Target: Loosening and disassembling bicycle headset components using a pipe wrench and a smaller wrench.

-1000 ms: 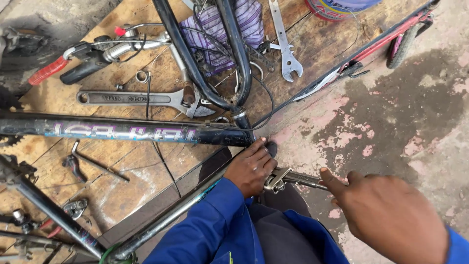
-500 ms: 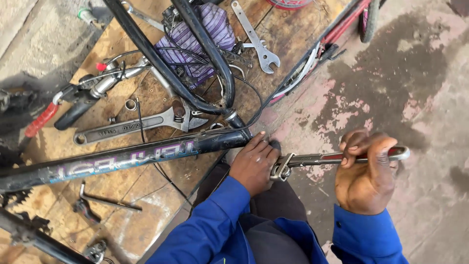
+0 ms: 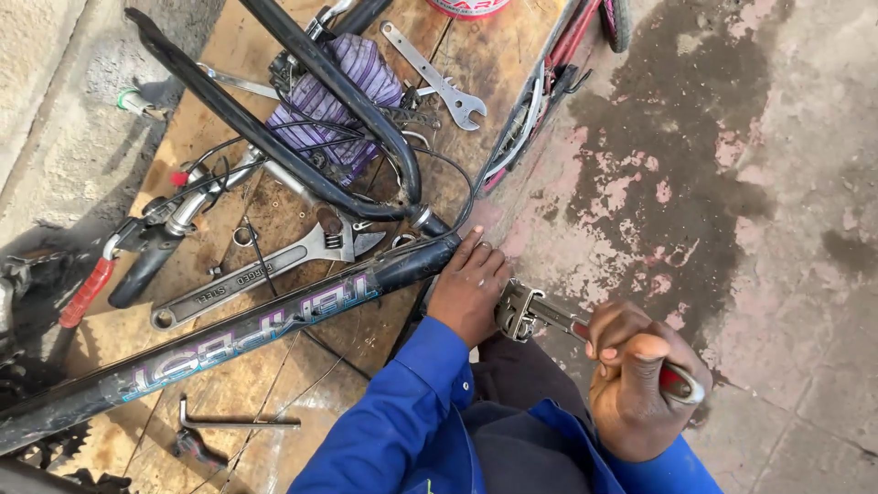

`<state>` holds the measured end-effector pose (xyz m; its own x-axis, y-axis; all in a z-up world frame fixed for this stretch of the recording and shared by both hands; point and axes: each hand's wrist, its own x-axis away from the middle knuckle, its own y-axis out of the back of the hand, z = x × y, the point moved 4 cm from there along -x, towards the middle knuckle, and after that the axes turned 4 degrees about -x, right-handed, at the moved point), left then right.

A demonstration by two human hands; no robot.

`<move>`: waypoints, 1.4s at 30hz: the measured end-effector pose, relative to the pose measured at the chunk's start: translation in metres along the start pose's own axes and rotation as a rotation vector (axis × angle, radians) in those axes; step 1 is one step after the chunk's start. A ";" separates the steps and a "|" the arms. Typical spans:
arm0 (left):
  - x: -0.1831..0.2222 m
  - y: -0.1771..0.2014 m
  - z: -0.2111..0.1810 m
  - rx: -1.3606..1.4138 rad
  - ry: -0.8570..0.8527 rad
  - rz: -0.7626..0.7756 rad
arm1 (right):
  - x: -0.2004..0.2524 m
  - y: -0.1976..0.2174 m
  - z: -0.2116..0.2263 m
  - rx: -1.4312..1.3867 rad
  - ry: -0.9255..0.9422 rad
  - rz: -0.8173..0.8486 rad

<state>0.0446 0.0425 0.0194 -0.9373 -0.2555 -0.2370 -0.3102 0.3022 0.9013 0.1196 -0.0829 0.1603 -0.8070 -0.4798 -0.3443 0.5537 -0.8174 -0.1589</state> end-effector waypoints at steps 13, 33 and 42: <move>0.000 -0.001 0.001 0.039 -0.024 0.018 | -0.022 -0.022 0.036 -0.010 -0.217 0.360; 0.032 0.029 -0.018 0.032 0.314 -0.021 | -0.049 0.014 -0.011 -0.019 -0.348 -0.282; 0.085 -0.004 -0.070 1.007 1.062 0.158 | -0.052 0.011 -0.016 0.019 -0.344 -0.313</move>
<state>-0.0232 -0.0443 0.0212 -0.5553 -0.5651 0.6102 -0.6125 0.7742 0.1596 0.1704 -0.0618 0.1620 -0.9578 -0.2840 0.0448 0.2711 -0.9440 -0.1879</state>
